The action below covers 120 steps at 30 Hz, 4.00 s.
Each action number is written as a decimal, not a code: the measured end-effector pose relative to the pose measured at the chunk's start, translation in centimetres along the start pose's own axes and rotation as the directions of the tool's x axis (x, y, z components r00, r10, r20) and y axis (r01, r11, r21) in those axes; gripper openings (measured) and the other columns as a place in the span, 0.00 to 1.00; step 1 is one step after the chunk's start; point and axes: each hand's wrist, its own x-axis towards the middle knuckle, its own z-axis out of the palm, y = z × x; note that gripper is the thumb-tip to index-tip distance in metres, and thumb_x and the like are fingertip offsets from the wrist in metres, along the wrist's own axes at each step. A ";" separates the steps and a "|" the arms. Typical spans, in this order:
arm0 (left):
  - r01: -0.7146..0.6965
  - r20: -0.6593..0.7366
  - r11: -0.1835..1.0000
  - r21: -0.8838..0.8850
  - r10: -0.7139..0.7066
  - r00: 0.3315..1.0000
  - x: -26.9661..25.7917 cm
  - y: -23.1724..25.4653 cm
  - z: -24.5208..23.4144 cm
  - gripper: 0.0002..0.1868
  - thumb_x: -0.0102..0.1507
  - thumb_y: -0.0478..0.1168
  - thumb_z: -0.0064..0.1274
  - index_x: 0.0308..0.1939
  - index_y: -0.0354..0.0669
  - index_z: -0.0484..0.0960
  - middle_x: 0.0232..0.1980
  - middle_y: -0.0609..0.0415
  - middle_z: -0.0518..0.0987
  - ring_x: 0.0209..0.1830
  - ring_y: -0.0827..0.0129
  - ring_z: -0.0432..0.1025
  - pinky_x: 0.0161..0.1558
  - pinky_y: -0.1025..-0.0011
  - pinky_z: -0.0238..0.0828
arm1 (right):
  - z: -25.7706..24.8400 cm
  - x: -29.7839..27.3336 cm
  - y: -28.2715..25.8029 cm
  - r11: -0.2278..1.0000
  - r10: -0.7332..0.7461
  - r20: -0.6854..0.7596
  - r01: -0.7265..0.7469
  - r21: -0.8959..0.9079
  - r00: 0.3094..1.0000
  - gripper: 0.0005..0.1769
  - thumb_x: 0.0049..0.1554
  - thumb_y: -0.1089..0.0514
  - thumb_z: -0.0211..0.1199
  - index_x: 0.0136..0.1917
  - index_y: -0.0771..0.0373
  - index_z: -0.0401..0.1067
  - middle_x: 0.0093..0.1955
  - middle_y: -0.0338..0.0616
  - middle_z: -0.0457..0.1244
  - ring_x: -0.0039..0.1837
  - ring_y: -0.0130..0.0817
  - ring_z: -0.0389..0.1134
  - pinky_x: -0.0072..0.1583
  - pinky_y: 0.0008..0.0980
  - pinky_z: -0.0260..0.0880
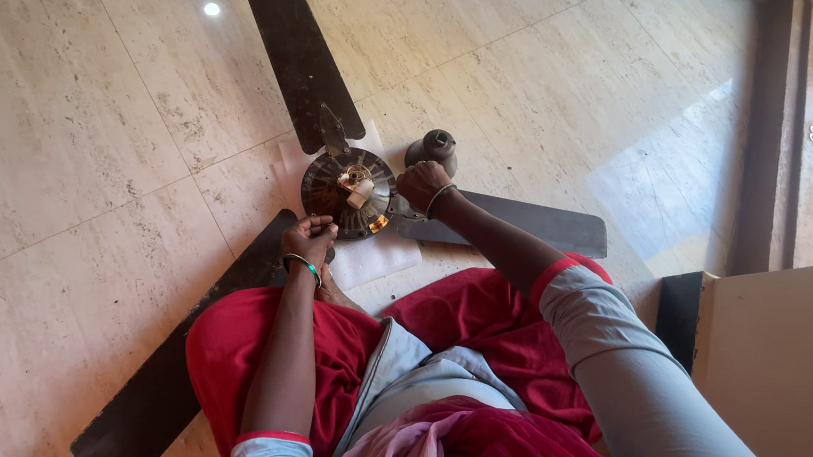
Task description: The person sits on the floor and assembles an electric fan by attaching three blades to the central motor housing using a screwdriver. They position each blade and tighten the screws to secure them in place.
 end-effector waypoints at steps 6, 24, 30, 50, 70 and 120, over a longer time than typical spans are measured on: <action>-0.023 0.021 0.999 -0.041 0.024 1.000 -0.5 1.3 0.7 0.12 0.59 0.30 0.65 0.47 0.34 0.85 0.36 0.55 0.85 0.31 0.79 0.76 0.32 0.80 0.73 | -2.4 1.2 0.9 0.998 0.035 0.129 -0.042 0.051 0.991 0.02 0.46 0.59 0.67 0.36 0.55 0.79 0.39 0.49 0.71 0.46 0.44 0.75 0.44 0.42 0.73; -0.067 0.070 0.973 -0.219 0.084 0.994 0.9 -0.9 2.2 0.11 0.61 0.30 0.63 0.47 0.32 0.85 0.37 0.50 0.85 0.31 0.76 0.78 0.35 0.79 0.78 | -4.4 2.5 -3.3 0.918 0.355 0.234 -0.385 0.097 0.905 0.07 0.52 0.57 0.67 0.45 0.53 0.82 0.46 0.45 0.73 0.52 0.43 0.76 0.45 0.42 0.76; -0.050 0.021 0.985 -0.168 0.055 0.998 -0.1 -1.7 0.9 0.10 0.62 0.30 0.62 0.47 0.33 0.84 0.38 0.51 0.85 0.35 0.73 0.81 0.37 0.78 0.81 | -1.6 -3.9 -0.1 0.787 0.481 0.108 -0.483 0.384 0.870 0.14 0.54 0.44 0.69 0.44 0.55 0.81 0.40 0.51 0.71 0.46 0.51 0.74 0.46 0.49 0.72; -0.315 -0.063 0.618 0.720 0.510 0.858 -0.3 -2.6 14.8 0.06 0.63 0.39 0.57 0.43 0.48 0.86 0.45 0.51 0.83 0.43 0.52 0.78 0.44 0.57 0.75 | 5.4 -17.4 1.9 0.249 0.773 0.005 -0.311 0.917 0.635 0.18 0.57 0.46 0.72 0.48 0.64 0.81 0.33 0.47 0.69 0.37 0.29 0.70 0.43 0.32 0.69; -0.372 0.015 0.818 0.439 0.407 0.913 -0.1 -2.3 12.6 0.21 0.60 0.36 0.62 0.57 0.48 0.77 0.47 0.58 0.86 0.40 0.62 0.82 0.42 0.63 0.78 | 1.8 -14.6 -1.1 0.417 0.639 -0.253 -0.050 0.907 0.727 0.15 0.52 0.66 0.74 0.53 0.63 0.76 0.48 0.47 0.70 0.47 0.35 0.75 0.47 0.31 0.76; -0.487 0.067 0.736 0.470 0.520 0.851 -0.7 -2.0 11.9 0.24 0.59 0.36 0.63 0.58 0.48 0.74 0.49 0.56 0.85 0.43 0.58 0.81 0.43 0.63 0.78 | -5.9 -6.1 -3.0 0.629 0.205 -0.501 0.279 0.725 0.841 0.19 0.57 0.72 0.63 0.61 0.62 0.74 0.53 0.51 0.68 0.51 0.48 0.74 0.49 0.39 0.75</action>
